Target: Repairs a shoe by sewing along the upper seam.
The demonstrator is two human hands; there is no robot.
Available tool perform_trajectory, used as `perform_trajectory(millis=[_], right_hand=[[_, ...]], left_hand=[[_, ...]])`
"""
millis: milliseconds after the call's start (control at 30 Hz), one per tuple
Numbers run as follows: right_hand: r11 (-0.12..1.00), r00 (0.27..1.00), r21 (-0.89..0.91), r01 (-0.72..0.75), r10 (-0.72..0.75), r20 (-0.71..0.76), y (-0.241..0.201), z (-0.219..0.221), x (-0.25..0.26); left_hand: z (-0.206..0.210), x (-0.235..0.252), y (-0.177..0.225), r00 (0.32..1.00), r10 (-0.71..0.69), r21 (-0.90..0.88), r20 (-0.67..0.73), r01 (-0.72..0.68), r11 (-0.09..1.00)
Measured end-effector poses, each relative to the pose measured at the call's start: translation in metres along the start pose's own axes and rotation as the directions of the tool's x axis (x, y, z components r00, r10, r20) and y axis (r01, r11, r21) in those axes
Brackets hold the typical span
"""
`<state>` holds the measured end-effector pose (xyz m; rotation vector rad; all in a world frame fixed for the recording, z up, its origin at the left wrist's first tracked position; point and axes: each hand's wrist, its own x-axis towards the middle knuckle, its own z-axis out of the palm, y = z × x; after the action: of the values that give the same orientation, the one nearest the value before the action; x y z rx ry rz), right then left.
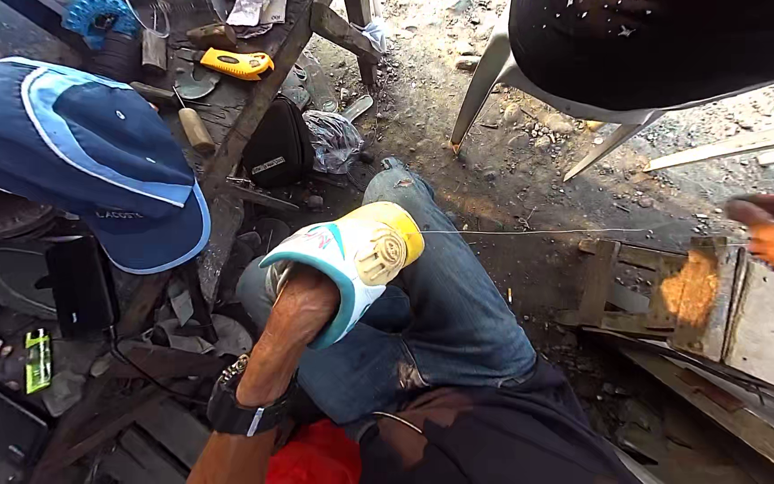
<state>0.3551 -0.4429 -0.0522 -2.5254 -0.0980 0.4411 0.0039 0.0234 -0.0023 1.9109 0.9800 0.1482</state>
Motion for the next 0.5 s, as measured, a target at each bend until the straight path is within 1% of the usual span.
perform_trajectory(millis=[33,67,100,133,167,233,267,300,333,400,500], right_hand=[[0.995,0.994,0.012,0.1,-0.1,0.044,-0.039,0.031,-0.014],[0.975,0.971,0.073,0.212,-0.218,0.094,-0.077,0.061,-0.03],[0.931,0.929,0.182,0.316,-0.342,0.141,-0.109,0.09,-0.047],[0.864,0.87,0.309,0.397,-0.462,0.174,-0.139,0.116,-0.063],[0.796,0.808,0.427,0.43,-0.55,0.21,-0.165,0.14,-0.079],[0.674,0.689,0.602,0.429,-0.675,0.264,-0.205,0.174,-0.102],[0.629,0.643,0.652,0.424,-0.716,0.273,-0.218,0.185,-0.109],[0.6,0.611,0.674,0.431,-0.743,0.272,-0.227,0.193,-0.113],[0.588,0.594,0.672,0.45,-0.759,0.265,-0.233,0.198,-0.116],[0.586,0.586,0.659,0.471,-0.767,0.263,-0.237,0.201,-0.117],[0.597,0.596,0.69,0.41,-0.748,0.293,-0.24,0.195,-0.118]], left_hand=[[0.001,-0.001,0.0,1.0,-0.004,0.013,-0.011,0.004,1.0],[0.001,-0.002,0.0,1.0,-0.001,0.05,-0.02,0.002,0.999],[0.002,-0.003,0.0,1.0,0.005,0.102,-0.026,-0.002,0.995],[0.003,-0.005,0.0,0.999,0.01,0.151,-0.032,-0.005,0.988],[0.003,-0.006,-0.001,0.999,0.014,0.189,-0.03,-0.008,0.982],[0.004,-0.006,-0.001,0.999,0.027,0.232,-0.037,-0.018,0.972],[0.004,-0.007,-0.002,0.999,0.031,0.25,-0.042,-0.02,0.968],[0.005,-0.007,-0.004,0.998,0.042,0.274,-0.046,-0.028,0.961],[0.005,-0.008,-0.006,0.997,0.064,0.309,-0.052,-0.045,0.95],[0.005,-0.008,-0.008,0.995,0.086,0.367,-0.05,-0.062,0.928],[0.005,-0.009,-0.009,0.996,0.087,0.43,-0.028,-0.067,0.901]])
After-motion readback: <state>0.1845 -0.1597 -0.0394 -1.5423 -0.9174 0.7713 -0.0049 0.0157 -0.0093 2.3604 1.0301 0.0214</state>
